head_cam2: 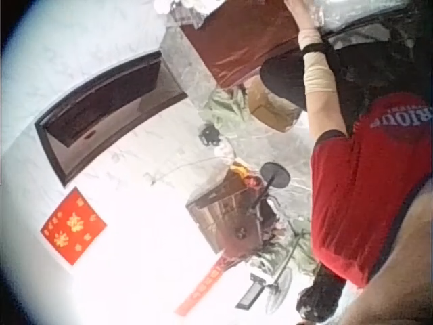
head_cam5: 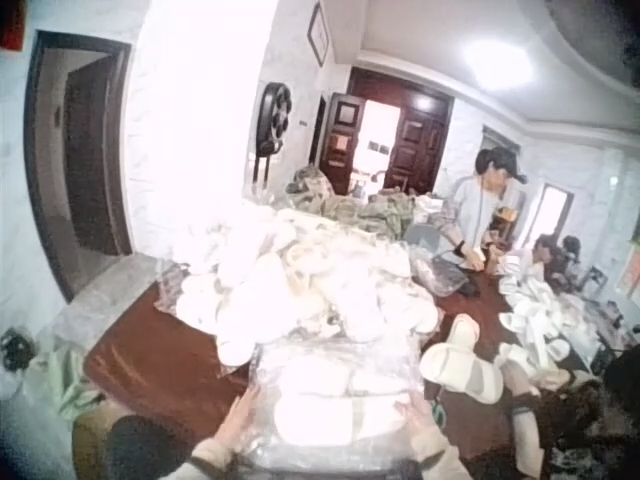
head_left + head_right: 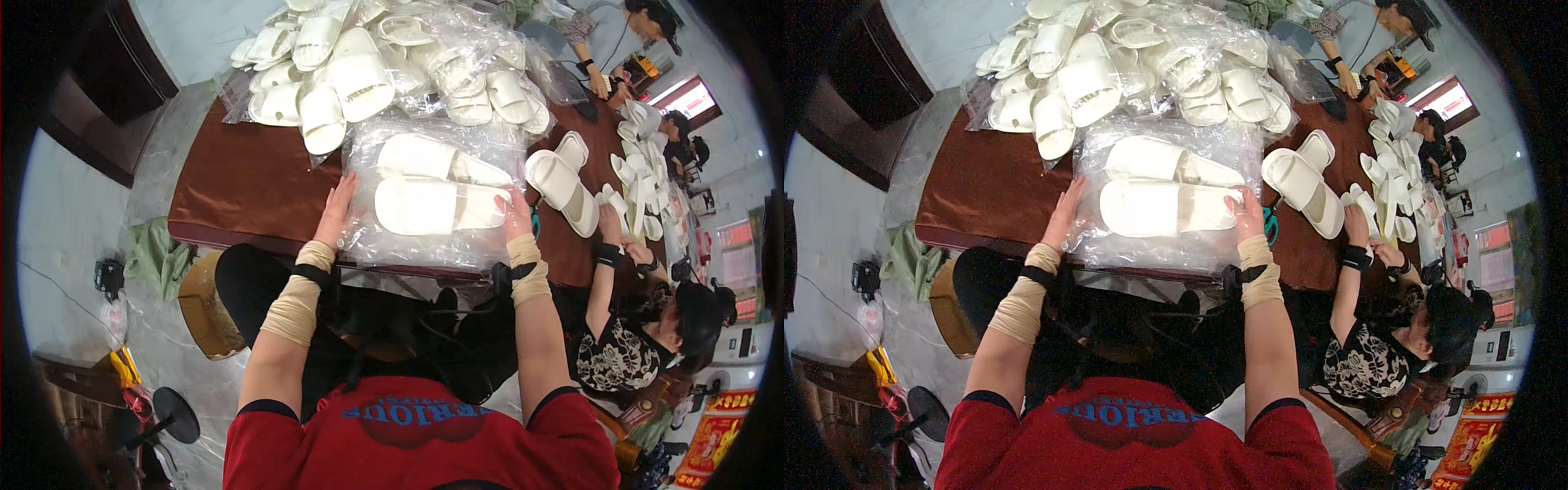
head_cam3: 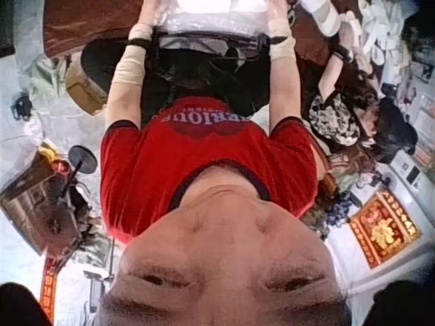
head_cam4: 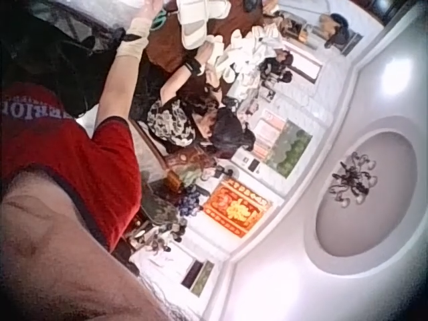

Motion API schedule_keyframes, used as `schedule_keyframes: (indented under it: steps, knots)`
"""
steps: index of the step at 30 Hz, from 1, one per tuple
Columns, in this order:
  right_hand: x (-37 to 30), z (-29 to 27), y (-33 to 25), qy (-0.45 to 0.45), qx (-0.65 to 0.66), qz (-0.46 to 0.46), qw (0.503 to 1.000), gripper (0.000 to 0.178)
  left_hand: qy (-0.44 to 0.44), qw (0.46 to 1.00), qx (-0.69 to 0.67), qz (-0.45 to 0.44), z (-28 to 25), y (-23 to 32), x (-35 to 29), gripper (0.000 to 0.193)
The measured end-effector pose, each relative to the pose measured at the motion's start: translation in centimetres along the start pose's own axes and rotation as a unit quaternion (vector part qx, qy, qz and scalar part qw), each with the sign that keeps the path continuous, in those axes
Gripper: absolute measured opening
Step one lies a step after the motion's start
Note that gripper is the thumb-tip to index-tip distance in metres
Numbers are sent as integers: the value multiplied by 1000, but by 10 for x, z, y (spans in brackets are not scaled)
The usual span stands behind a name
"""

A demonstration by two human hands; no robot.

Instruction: Trimming excess threads from manufactured slippers using scissors.

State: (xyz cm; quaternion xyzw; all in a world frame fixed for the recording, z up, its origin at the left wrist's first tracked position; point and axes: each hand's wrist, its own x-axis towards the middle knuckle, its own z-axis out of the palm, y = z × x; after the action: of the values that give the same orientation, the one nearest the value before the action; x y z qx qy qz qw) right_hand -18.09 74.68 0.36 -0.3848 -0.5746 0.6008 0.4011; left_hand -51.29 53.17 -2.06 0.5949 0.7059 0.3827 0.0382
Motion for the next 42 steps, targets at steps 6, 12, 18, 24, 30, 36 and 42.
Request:
schedule_keyframes:
  steps: [6,12,18,24,30,36,42]
  knots:
    - [2,-9,-13,-21,3,-50,999,25,64,977,-198,-35,-37,38,35,33]
    - [-7,-18,-36,28,-206,-95,973,24,-68,984,164,-14,15,26,3,61]
    - [-46,-117,-78,239,-303,-99,917,30,-76,977,197,-9,17,36,8,61]
    - [-84,-111,-128,428,-267,-219,835,28,-50,979,196,-3,14,37,5,60]
    - [-86,-34,-148,329,-116,-324,879,31,-46,982,185,-3,18,38,4,59]
    - [-44,10,-46,39,-160,-83,983,27,-75,971,228,18,20,36,5,58]
    - [-32,18,18,47,-334,-120,934,31,-38,977,209,-5,22,34,4,53]
